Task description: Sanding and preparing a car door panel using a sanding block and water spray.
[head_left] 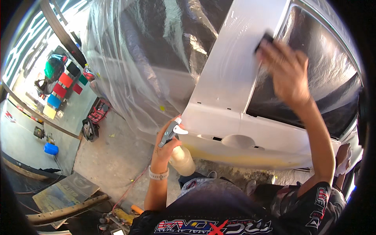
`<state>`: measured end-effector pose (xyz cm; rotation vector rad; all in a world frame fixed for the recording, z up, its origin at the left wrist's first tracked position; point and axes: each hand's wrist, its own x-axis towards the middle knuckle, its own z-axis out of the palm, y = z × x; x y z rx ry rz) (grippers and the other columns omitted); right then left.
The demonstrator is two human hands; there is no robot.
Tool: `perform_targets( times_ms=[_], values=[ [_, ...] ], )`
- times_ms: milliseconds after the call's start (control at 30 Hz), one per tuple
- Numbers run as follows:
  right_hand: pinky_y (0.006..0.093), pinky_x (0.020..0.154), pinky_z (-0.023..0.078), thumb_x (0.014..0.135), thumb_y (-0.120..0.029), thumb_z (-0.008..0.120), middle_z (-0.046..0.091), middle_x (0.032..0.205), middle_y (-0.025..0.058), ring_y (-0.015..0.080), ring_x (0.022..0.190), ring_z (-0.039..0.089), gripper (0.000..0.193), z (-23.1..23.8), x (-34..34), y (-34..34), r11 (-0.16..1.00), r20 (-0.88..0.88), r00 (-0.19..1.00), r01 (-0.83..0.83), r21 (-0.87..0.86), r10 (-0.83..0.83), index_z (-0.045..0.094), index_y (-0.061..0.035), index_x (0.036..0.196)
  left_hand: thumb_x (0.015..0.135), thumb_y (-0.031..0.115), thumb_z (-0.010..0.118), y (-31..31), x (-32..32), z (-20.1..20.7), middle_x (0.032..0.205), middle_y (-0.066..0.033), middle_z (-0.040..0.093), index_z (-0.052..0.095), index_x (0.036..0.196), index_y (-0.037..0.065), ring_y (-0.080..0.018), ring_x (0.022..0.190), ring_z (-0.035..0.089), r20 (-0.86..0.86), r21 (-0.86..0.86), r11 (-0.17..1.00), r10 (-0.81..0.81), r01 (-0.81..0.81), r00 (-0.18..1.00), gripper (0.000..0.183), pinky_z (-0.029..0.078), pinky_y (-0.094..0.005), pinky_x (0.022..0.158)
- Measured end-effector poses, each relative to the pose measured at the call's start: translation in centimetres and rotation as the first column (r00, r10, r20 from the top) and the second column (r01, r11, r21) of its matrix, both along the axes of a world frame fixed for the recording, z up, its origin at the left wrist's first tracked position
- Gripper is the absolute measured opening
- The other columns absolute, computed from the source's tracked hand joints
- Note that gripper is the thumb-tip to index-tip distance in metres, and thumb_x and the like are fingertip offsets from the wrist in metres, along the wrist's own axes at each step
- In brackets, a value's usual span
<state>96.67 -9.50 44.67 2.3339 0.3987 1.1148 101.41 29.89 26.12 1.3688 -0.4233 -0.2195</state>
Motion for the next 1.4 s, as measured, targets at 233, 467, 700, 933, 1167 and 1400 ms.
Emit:
perform_targets(
  times_ms=[233, 467, 700, 933, 1167, 1400],
  values=[
    [0.0456, 0.108, 0.034, 0.098, -0.016, 0.057, 0.061, 0.153, -0.0049, 0.0199, 0.146, 0.049, 0.040, -7.6, -2.6, 1.3, 0.982, -0.159, 0.975, -0.168, -0.086, 0.153, 0.075, -0.0169, 0.133, 0.077, -0.006, 0.059, -0.6, -1.1, 2.2, 0.111, 0.0063, 0.068, 0.059, 0.150, 0.005, 0.0004, 0.075, 0.047, -0.060, 0.090, 0.996, 0.028, -0.023, 0.998, 0.073, 0.038, -0.0180, 0.068],
    [0.0454, 0.111, 0.035, 0.095, -0.018, 0.059, 0.057, 0.156, -0.0023, 0.0206, 0.149, 0.046, 0.040, -8.5, -0.1, 5.8, 0.951, -0.223, 0.949, -0.261, -0.164, 0.222, 0.073, -0.0129, 0.133, 0.075, -0.008, 0.061, -0.8, -0.9, 2.2, 0.112, 0.0046, 0.069, 0.061, 0.147, 0.003, 0.0001, 0.074, 0.047, 0.036, 0.025, 1.000, 0.012, -0.013, 0.999, 0.073, 0.039, -0.0189, 0.067],
    [0.0529, 0.116, 0.033, 0.093, -0.022, 0.056, 0.053, 0.159, 0.0008, 0.0223, 0.151, 0.046, 0.050, -8.9, 1.3, 8.6, 0.928, -0.292, 0.939, -0.263, -0.264, 0.182, 0.067, -0.0105, 0.141, 0.075, -0.004, 0.053, 0.2, -0.6, 0.8, 0.115, -0.0028, 0.069, 0.059, 0.148, 0.002, -0.0106, 0.105, 0.059, 0.057, 0.052, 0.999, 0.002, -0.005, 0.998, 0.073, 0.046, -0.0259, 0.093],
    [0.0510, 0.116, 0.036, 0.093, -0.022, 0.056, 0.054, 0.160, -0.0026, 0.0200, 0.152, 0.044, 0.051, -8.9, -1.9, 3.5, 0.922, -0.298, 0.941, -0.250, -0.295, 0.160, 0.067, -0.0124, 0.142, 0.077, -0.011, 0.058, -0.5, -0.6, 1.3, 0.112, 0.0050, 0.068, 0.059, 0.150, 0.006, 0.0001, 0.076, 0.046, 0.099, -0.055, 0.997, -0.050, 0.055, 0.994, 0.075, 0.038, -0.0184, 0.070],
    [0.0536, 0.123, 0.027, 0.094, -0.031, 0.055, 0.037, 0.172, 0.0064, 0.0282, 0.160, 0.028, 0.070, -10.0, 3.1, 10.7, 0.870, -0.280, 0.960, -0.131, -0.476, -0.009, 0.048, -0.0092, 0.160, 0.073, -0.003, 0.059, -0.7, -0.8, 1.2, 0.114, -0.0018, 0.068, 0.060, 0.146, 0.002, -0.0081, 0.094, 0.058, -0.066, 0.105, 0.993, 0.060, -0.053, 0.996, 0.074, 0.046, -0.0234, 0.083],
    [0.0563, 0.125, 0.020, 0.100, -0.037, 0.051, 0.042, 0.169, -0.0013, 0.0244, 0.160, 0.029, 0.060, -12.2, -1.3, 2.7, 0.901, -0.145, 0.986, -0.131, -0.414, 0.077, 0.053, -0.0163, 0.156, 0.065, -0.007, 0.057, 1.2, 0.6, -2.9, 0.106, -0.0007, 0.065, 0.063, 0.142, -0.005, -0.0048, 0.074, 0.045, -0.146, 0.089, 0.976, 0.208, -0.197, 0.967, 0.077, 0.037, -0.0184, 0.069]
  ],
)
